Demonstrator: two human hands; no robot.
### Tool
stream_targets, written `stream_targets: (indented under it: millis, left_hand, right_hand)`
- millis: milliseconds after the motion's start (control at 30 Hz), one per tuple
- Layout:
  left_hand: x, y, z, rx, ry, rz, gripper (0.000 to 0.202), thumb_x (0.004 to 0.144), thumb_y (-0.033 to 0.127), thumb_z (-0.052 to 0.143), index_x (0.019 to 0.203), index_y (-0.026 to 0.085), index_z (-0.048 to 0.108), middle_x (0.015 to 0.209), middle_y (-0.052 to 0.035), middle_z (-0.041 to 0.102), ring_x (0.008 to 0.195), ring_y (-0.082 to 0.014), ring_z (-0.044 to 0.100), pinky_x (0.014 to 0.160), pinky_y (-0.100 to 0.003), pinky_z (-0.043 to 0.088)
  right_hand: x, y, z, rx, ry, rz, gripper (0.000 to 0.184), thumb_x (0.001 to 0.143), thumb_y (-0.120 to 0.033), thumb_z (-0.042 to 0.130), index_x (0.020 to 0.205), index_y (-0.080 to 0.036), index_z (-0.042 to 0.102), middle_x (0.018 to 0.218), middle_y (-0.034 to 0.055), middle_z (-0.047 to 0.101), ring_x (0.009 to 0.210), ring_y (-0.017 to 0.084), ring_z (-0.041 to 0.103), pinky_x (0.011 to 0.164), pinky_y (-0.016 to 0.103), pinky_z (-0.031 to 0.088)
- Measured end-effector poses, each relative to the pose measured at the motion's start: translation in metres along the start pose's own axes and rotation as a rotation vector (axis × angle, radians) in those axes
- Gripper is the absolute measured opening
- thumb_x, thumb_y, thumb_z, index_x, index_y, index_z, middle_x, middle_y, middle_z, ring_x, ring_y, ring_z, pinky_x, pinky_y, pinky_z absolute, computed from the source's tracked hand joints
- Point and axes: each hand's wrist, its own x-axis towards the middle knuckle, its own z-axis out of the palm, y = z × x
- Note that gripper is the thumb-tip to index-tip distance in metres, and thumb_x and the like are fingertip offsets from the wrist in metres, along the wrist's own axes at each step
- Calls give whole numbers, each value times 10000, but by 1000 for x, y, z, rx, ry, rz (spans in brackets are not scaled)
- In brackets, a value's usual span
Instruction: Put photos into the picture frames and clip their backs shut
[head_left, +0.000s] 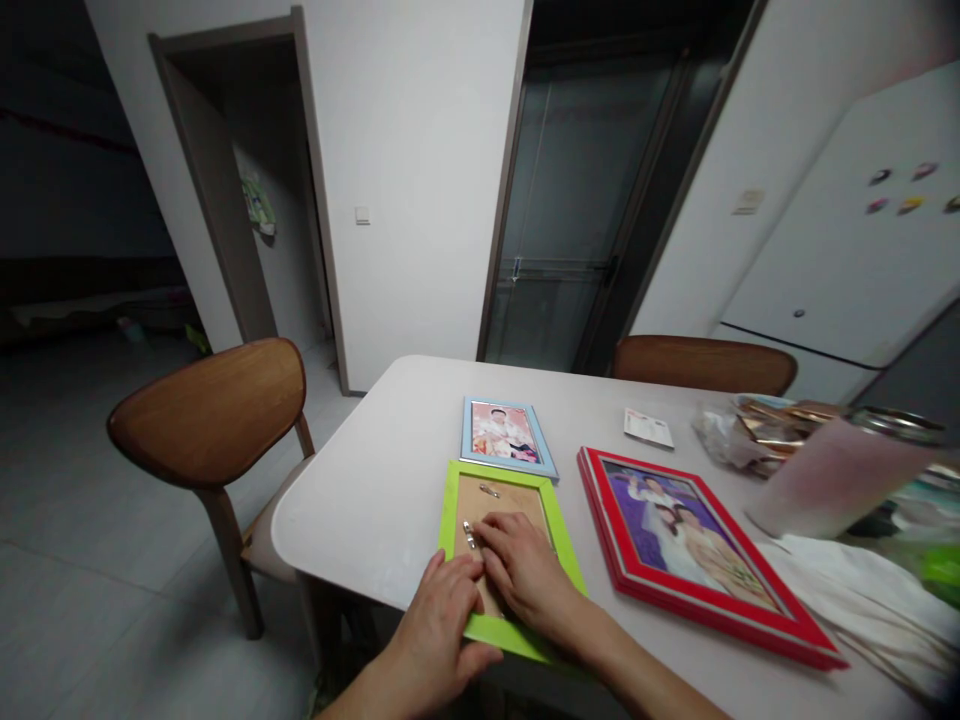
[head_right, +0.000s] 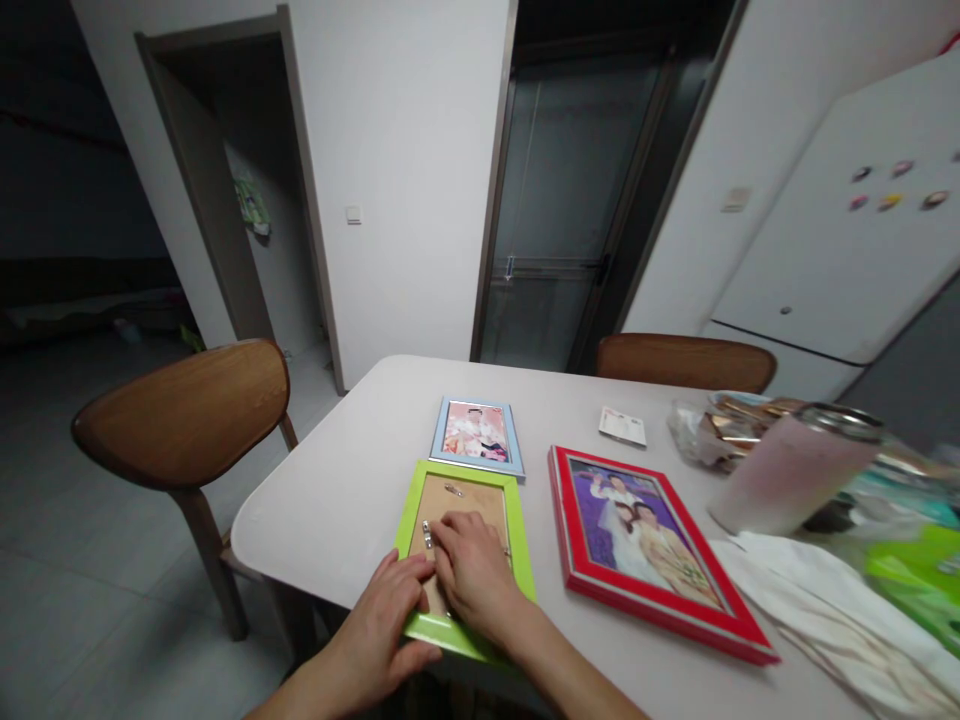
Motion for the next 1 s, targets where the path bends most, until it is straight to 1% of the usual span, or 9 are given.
stream_targets:
  millis: [133, 267, 400, 467, 600, 733, 800, 900, 1000]
  left_hand:
    - [1, 2, -3, -20, -5, -16, 262, 657, 286, 630, 842, 172, 483, 1152, -113, 486, 1111, -224, 395, 995, -465, 177]
    - [1, 4, -6, -23, -37, -24, 247, 666, 265, 618, 849, 164, 486, 1158, -130, 479, 1126, -233, 381, 991, -479, 173]
    - [1, 5, -8, -27, -36, -33, 247, 656, 252, 626, 840, 169, 485, 1160, -128, 479, 1126, -240, 382, 988, -488, 176]
    - [1, 4, -7, -34, -23, -26, 251, 653, 262, 630, 832, 169, 481, 1159, -126, 480, 1120, -244, 388, 988, -490, 176]
    - [-1, 3, -7, -39, -12, -17, 238, 665, 282, 621, 814, 171, 471, 1141, -133, 493, 1107, -255, 402, 978, -508, 186]
    - [-1, 5, -9, -35, -22, -30, 264, 647, 236, 632, 842, 175, 465, 1160, -127, 483, 1119, -255, 393, 982, -507, 190]
    - [1, 8, -7, -10, -32, -51, 336, 611, 230, 664, 876, 169, 466, 1179, -131, 467, 1129, -267, 378, 984, -511, 187]
    - [7, 12, 2, 65, -46, -117, 497, 516, 247, 730, 933, 144, 480, 1169, -151, 464, 1114, -299, 382, 983, -516, 187]
    - [10, 7, 10, 126, -59, -142, 520, 468, 204, 739, 925, 111, 509, 1105, -152, 499, 1065, -303, 419, 988, -488, 200]
  right_hand:
    - [17, -1, 10, -62, -67, -55, 234, 810, -206, 378, 906, -217, 590, 901, 48, 552, 884, 175, 427, 738, 292, 317]
    - [18, -1, 11, -130, -138, -153, 198, 811, -224, 399, 895, -201, 577, 908, 50, 552, 857, 172, 430, 716, 285, 307]
    - [17, -2, 7, -120, -149, -172, 189, 797, -217, 410, 877, -198, 581, 901, 51, 563, 850, 167, 450, 711, 271, 317]
    - [22, 1, 5, -62, -110, -96, 180, 782, -212, 423, 845, -207, 591, 877, 34, 577, 842, 151, 471, 720, 248, 325]
    - [46, 23, 7, -21, 29, 210, 205, 766, -233, 427, 875, -170, 588, 851, 50, 606, 776, 141, 519, 680, 232, 342]
    - [72, 52, 16, -39, 73, 397, 210, 751, -291, 445, 713, -156, 602, 710, 68, 623, 672, 158, 538, 578, 240, 325]
    - [81, 60, 21, -23, 85, 458, 189, 718, -304, 489, 667, -158, 597, 679, 70, 623, 661, 164, 543, 557, 238, 317]
    - [89, 61, 24, 24, 123, 517, 162, 674, -296, 535, 629, -150, 588, 664, 81, 622, 666, 172, 549, 549, 239, 322]
    - [89, 59, 16, 118, 181, 511, 187, 669, -301, 533, 585, -138, 568, 605, 67, 605, 632, 169, 548, 546, 240, 341]
